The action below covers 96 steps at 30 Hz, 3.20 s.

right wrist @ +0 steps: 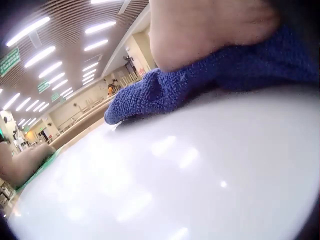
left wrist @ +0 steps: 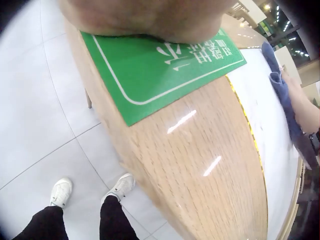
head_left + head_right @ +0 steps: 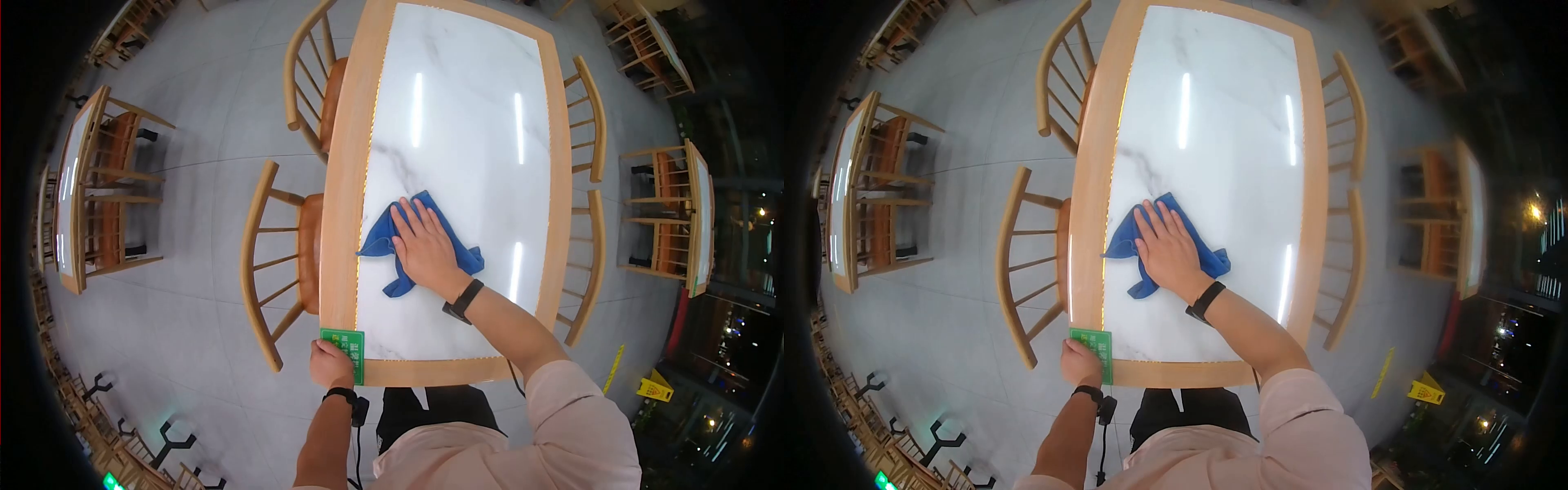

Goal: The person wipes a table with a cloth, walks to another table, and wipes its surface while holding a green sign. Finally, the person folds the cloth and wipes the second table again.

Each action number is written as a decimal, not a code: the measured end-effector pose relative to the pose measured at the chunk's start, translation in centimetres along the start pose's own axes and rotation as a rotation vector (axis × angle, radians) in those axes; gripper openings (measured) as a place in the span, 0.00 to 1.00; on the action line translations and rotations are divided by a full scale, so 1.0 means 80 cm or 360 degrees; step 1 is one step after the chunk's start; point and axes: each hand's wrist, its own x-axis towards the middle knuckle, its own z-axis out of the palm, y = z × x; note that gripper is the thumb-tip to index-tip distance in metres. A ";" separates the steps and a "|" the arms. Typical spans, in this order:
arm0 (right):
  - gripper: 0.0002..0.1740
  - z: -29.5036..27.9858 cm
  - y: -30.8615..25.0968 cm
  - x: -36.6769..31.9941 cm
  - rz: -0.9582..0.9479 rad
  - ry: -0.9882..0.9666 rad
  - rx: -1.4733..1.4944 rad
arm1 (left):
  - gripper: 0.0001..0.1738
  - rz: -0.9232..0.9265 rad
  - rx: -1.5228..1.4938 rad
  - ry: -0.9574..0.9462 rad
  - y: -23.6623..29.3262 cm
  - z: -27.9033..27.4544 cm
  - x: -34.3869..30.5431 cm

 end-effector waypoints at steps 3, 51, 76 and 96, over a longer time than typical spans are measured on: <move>0.33 0.003 0.025 0.032 0.0100 0.0052 -0.0045 | 0.26 0.0020 0.0007 0.0008 -0.003 -0.001 -0.003; 0.32 -0.044 0.135 -0.130 0.0631 0.0189 -0.0113 | 0.32 0.0021 -0.0017 0.0025 0.000 -0.001 -0.003; 0.34 -0.084 0.326 -0.061 0.0606 0.0199 -0.0510 | 0.32 -0.0018 0.0070 0.0052 -0.006 0.007 0.002; 0.37 -0.064 0.077 -0.473 0.0942 -0.0029 -0.0179 | 0.37 0.0063 -0.0072 0.0040 0.007 -0.009 -0.006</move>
